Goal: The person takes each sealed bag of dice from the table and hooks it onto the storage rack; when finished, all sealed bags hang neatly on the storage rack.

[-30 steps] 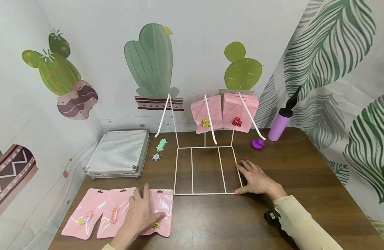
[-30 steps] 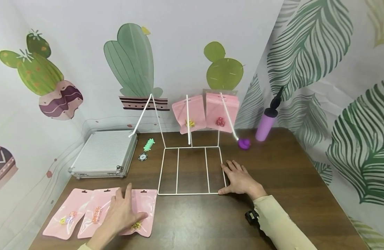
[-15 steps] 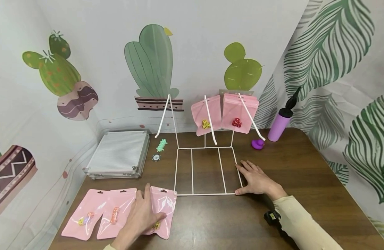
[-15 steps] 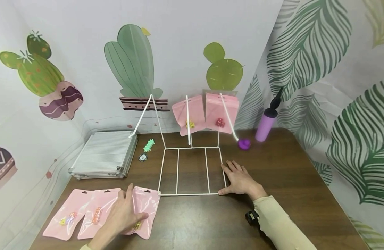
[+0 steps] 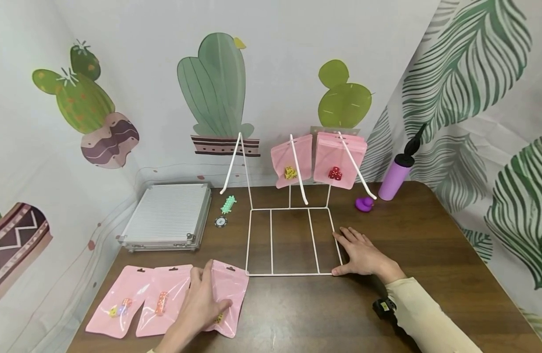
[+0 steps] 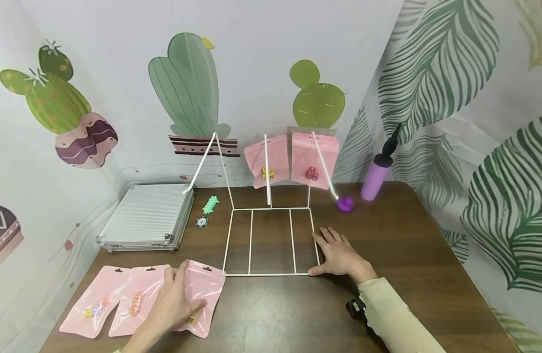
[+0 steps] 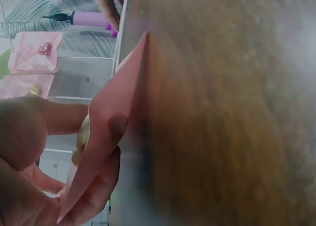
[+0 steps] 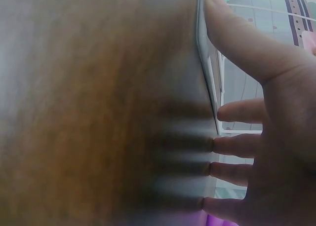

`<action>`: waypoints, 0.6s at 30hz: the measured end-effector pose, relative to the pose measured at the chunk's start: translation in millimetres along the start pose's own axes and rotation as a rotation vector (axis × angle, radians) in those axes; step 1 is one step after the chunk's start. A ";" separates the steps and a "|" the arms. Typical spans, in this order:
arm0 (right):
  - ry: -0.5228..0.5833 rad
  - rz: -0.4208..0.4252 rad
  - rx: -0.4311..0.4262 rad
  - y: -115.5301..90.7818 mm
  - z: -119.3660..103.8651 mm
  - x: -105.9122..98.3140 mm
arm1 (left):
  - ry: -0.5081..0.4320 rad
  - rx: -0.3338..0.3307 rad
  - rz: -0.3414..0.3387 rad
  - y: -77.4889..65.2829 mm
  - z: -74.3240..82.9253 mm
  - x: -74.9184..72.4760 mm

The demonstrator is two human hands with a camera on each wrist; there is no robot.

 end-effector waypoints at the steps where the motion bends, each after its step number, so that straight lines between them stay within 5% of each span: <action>1: 0.000 0.000 0.000 -0.1 -0.2 -0.3 | -0.008 0.002 0.007 -0.1 0.2 -1.1; 8: -0.001 0.006 -0.013 1.0 -1.2 0.2 | -0.026 0.064 0.060 -1.9 7.2 -14.5; 18: -0.007 0.001 -0.011 0.5 -0.3 0.0 | -0.022 0.208 0.168 2.0 37.2 -24.8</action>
Point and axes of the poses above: each hand's wrist, its own y-axis towards the middle knuckle, its own x-axis out of the palm, z = x × y, the point moved 2 cm from there along y, towards the middle knuckle, and after that the axes turned 14 degrees about x, right-handed, at the moved point
